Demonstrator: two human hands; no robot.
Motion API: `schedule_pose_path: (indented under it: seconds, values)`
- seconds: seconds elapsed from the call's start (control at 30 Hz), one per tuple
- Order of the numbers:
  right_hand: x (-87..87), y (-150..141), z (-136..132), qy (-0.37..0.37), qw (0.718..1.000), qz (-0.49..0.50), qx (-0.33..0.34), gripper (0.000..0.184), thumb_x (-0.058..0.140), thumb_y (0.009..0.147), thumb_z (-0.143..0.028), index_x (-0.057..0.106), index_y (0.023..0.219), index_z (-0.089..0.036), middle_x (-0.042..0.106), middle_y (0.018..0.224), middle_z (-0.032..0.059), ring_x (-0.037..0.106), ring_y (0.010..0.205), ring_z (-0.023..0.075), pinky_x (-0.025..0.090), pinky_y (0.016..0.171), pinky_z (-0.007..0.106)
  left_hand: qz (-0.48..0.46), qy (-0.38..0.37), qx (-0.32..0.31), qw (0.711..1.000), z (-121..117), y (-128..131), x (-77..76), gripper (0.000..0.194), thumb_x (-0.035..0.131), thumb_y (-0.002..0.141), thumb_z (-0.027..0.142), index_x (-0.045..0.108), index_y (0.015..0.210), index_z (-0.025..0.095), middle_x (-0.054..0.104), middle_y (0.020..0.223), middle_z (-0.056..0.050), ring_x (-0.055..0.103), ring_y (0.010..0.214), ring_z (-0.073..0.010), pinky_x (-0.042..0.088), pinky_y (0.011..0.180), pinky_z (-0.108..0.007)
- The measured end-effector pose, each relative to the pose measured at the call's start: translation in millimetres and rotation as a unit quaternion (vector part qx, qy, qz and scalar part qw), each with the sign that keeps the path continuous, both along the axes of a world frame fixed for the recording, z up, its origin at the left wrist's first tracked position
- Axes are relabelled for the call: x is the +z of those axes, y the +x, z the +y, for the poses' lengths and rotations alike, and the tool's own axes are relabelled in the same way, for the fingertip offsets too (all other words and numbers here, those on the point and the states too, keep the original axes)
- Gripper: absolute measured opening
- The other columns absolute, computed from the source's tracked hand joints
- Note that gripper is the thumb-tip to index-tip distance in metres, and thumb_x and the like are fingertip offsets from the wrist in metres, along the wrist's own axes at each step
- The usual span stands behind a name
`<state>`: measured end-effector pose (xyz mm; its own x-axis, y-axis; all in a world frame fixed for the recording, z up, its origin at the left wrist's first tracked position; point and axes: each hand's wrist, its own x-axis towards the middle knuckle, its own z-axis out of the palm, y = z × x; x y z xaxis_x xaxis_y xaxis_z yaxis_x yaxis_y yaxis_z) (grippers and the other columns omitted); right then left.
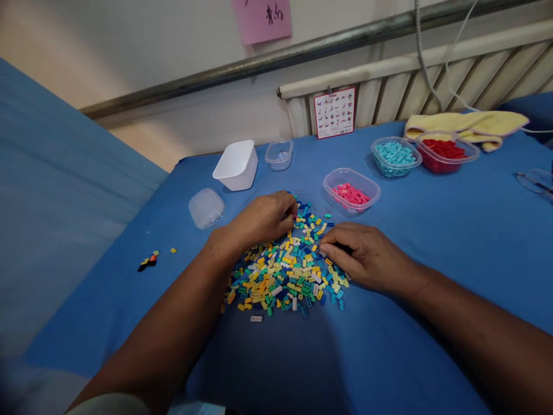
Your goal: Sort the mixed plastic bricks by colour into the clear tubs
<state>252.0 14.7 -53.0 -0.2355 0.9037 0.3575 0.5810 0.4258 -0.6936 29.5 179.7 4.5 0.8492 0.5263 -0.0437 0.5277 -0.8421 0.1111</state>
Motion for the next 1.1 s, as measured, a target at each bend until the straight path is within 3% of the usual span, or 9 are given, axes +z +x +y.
schedule_pose_path:
  seconds: [0.17, 0.6, 0.8, 0.97, 1.1]
  values:
    - [0.5, -0.1, 0.3, -0.002, 1.0, -0.006, -0.005, 0.018, 0.063, 0.112, -0.034, 0.078, 0.108, -0.026, 0.082, 0.097, 0.0035, 0.076, 0.088, 0.0203, 0.057, 0.078, 0.035, 0.053, 0.031, -0.012, 0.998, -3.4, 3.4, -4.6, 0.021, 0.056, 0.104, 0.017, 0.074, 0.116, 0.015, 0.072, 0.119, -0.012, 0.069, 0.097, -0.0276, 0.049, 0.079, -0.038]
    - [-0.5, -0.4, 0.9, 0.001, 1.0, -0.005, -0.002, 0.018, 0.063, 0.112, -0.034, 0.078, 0.108, -0.026, 0.081, 0.096, 0.0036, 0.076, 0.086, 0.0197, 0.056, 0.076, 0.033, 0.1, 0.037, 0.019, 0.994, -7.5, 12.7, 5.6, 0.028, 0.051, 0.11, 0.022, 0.077, 0.112, 0.013, 0.074, 0.118, -0.014, 0.073, 0.1, -0.0305, 0.05, 0.079, -0.039]
    - [-1.1, -0.3, 0.8, 0.0, 1.0, -0.004, 0.0, 0.018, 0.062, 0.112, -0.034, 0.078, 0.109, -0.026, 0.081, 0.096, 0.004, 0.075, 0.085, 0.0197, 0.055, 0.075, 0.033, 0.098, 0.02, 0.05, 0.994, -8.0, 16.3, 7.2, 0.019, 0.06, 0.102, 0.018, 0.078, 0.106, 0.014, 0.077, 0.112, -0.013, 0.073, 0.095, -0.0304, 0.045, 0.073, -0.039]
    - [-1.8, 0.3, 2.6, -0.001, 1.0, -0.001, 0.0, 0.019, 0.061, 0.113, -0.034, 0.077, 0.107, -0.025, 0.08, 0.094, 0.0039, 0.073, 0.085, 0.0192, 0.054, 0.076, 0.033, -0.01, -0.058, 0.079, 0.995, -3.8, 8.9, 13.4, 0.01, 0.066, 0.096, 0.017, 0.074, 0.09, 0.016, 0.076, 0.092, -0.008, 0.065, 0.076, -0.0222, 0.038, 0.066, -0.036]
    - [-1.7, 1.0, 5.7, -0.006, 1.0, 0.012, 0.006, 0.02, 0.061, 0.113, -0.034, 0.078, 0.108, -0.025, 0.079, 0.093, 0.0036, 0.072, 0.084, 0.0183, 0.053, 0.076, 0.032, -0.154, -0.168, 0.124, 0.966, -7.2, 11.0, 21.6, 0.007, 0.067, 0.096, 0.017, 0.073, 0.095, 0.018, 0.075, 0.085, -0.002, 0.065, 0.074, -0.0176, 0.042, 0.067, -0.032]
